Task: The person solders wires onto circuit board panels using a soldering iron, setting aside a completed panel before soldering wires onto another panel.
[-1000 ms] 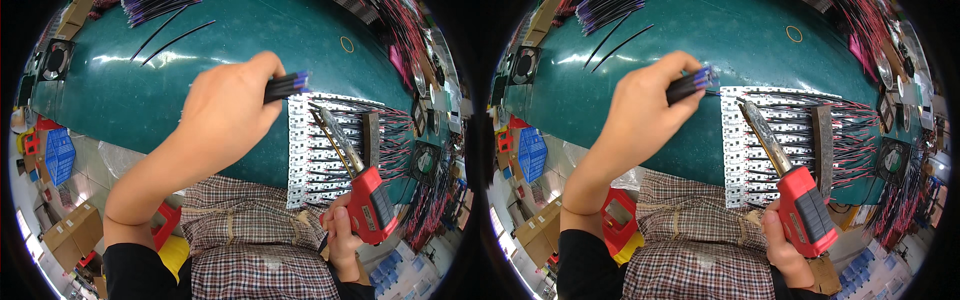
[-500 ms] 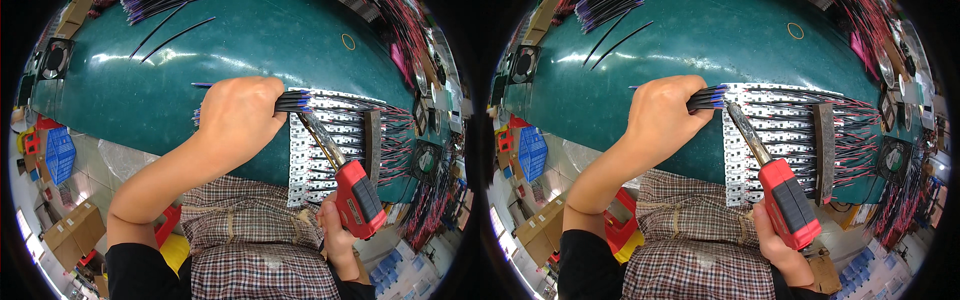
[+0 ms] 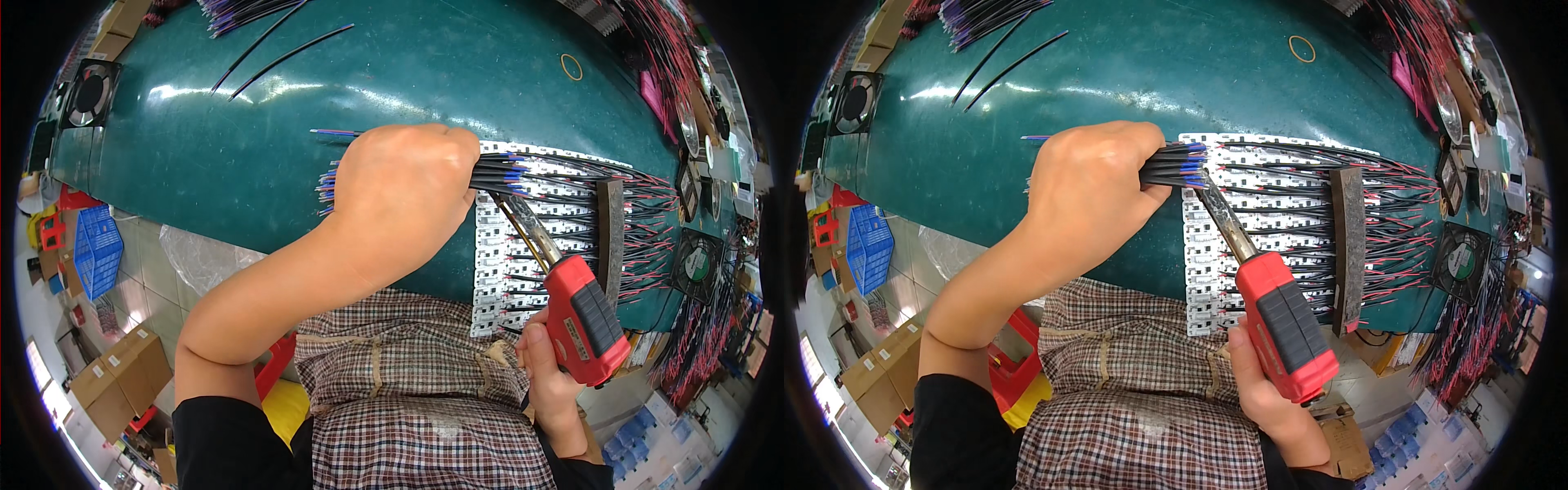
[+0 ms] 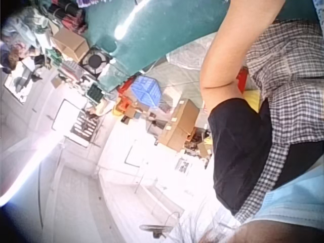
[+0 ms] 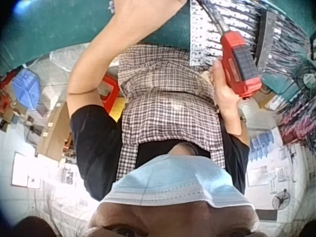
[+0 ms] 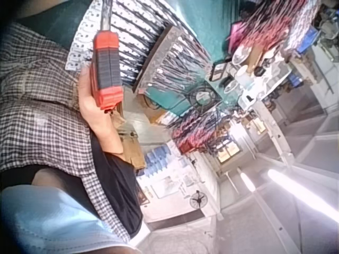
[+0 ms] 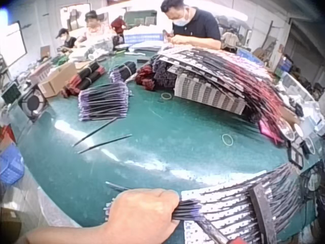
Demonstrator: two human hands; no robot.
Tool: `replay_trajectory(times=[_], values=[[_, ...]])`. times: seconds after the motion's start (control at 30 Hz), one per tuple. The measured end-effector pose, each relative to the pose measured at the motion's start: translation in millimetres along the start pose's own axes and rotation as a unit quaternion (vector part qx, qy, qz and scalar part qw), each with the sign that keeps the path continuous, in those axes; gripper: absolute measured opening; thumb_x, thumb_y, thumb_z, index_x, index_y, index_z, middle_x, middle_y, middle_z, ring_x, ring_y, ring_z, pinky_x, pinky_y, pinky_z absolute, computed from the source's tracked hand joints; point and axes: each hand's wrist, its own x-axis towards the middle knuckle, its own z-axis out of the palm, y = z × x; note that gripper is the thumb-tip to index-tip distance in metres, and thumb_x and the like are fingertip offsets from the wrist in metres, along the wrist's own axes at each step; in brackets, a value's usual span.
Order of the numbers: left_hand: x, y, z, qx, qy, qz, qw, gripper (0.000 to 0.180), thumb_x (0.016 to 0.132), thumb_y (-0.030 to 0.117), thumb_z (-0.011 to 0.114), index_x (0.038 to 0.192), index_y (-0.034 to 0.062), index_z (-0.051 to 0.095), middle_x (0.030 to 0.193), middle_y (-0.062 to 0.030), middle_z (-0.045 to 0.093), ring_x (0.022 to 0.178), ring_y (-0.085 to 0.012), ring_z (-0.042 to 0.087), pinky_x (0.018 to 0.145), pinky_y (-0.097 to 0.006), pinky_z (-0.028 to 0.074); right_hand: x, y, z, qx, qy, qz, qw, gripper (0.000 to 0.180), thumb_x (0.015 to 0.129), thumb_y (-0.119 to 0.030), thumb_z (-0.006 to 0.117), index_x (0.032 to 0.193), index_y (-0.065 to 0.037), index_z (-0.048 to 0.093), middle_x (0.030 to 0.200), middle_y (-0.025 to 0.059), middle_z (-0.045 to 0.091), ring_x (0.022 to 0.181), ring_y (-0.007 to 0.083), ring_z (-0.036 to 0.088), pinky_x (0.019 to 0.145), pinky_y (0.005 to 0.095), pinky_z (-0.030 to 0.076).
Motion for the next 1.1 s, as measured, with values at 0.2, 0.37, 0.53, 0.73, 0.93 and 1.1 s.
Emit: replay_trajectory(times=[0.2, 0.37, 0.53, 0.73, 0.93, 1.1], values=[[2.1, 1.2, 0.0, 0.012, -0.015, 0.004, 1.000, 0.018, 0.072, 0.012, 0.080, 0.078, 0.0038, 0.065, 0.075, -0.0120, 0.067, 0.071, -0.0335, 0.067, 0.064, -0.043, 0.053, -3.6, 1.5, 4.6, 0.007, 0.037, -0.017, 0.999, 0.014, 0.099, -0.010, 0.064, 0.105, 0.002, 0.059, 0.070, 0.0046, 0.058, 0.049, 0.0056, 0.046, 0.048, 0.0227, 0.040], [1.4, 1.3, 0.1, 0.032, -0.021, 0.000, 0.999, 0.018, 0.071, 0.012, 0.080, 0.079, 0.0040, 0.065, 0.075, -0.0117, 0.067, 0.071, -0.0336, 0.067, 0.064, -0.044, 0.053, -4.2, -6.5, 5.9, 0.053, 0.059, 0.019, 0.997, 0.015, 0.099, -0.012, 0.064, 0.105, 0.002, 0.059, 0.070, 0.0046, 0.058, 0.049, 0.0062, 0.045, 0.048, 0.0229, 0.039], [7.1, -1.5, -3.7, 0.018, -0.039, -0.003, 0.999, 0.016, 0.074, 0.013, 0.078, 0.079, 0.0028, 0.067, 0.075, -0.0138, 0.068, 0.071, -0.0347, 0.068, 0.065, -0.044, 0.054, -2.9, -4.0, -0.9, 0.021, -0.006, 0.006, 1.000, 0.015, 0.099, -0.011, 0.064, 0.105, 0.002, 0.059, 0.070, 0.0045, 0.058, 0.050, 0.0058, 0.045, 0.048, 0.0227, 0.039], [11.5, -3.2, -5.8, 0.016, -0.064, -0.027, 0.997, 0.016, 0.077, 0.014, 0.077, 0.079, 0.0011, 0.068, 0.075, -0.0162, 0.069, 0.071, -0.0361, 0.068, 0.066, -0.044, 0.054, -4.5, -7.5, 12.8, 0.054, 0.062, 0.030, 0.996, 0.015, 0.099, -0.014, 0.066, 0.095, -0.001, 0.059, 0.068, 0.0033, 0.058, 0.050, 0.0055, 0.047, 0.047, 0.0224, 0.038], [14.0, -0.9, -8.7, 0.016, -0.084, -0.035, 0.996, 0.015, 0.077, 0.014, 0.077, 0.080, 0.0010, 0.069, 0.074, -0.0167, 0.069, 0.072, -0.0366, 0.068, 0.067, -0.045, 0.054, -5.3, -1.8, 2.2, 0.009, -0.006, 0.020, 1.000, 0.014, 0.099, -0.015, 0.066, 0.095, -0.003, 0.059, 0.068, 0.0022, 0.058, 0.049, 0.0056, 0.046, 0.047, 0.0218, 0.037], [14.2, -0.6, -7.5, 0.014, -0.078, -0.033, 0.996, 0.015, 0.077, 0.014, 0.076, 0.080, 0.0012, 0.069, 0.074, -0.0170, 0.068, 0.072, -0.0370, 0.068, 0.067, -0.045, 0.053, -5.2, -8.1, 3.2, 0.025, 0.021, 0.007, 0.999, 0.015, 0.099, -0.014, 0.064, 0.093, -0.001, 0.058, 0.066, 0.0034, 0.057, 0.048, 0.0065, 0.045, 0.046, 0.0227, 0.035]])
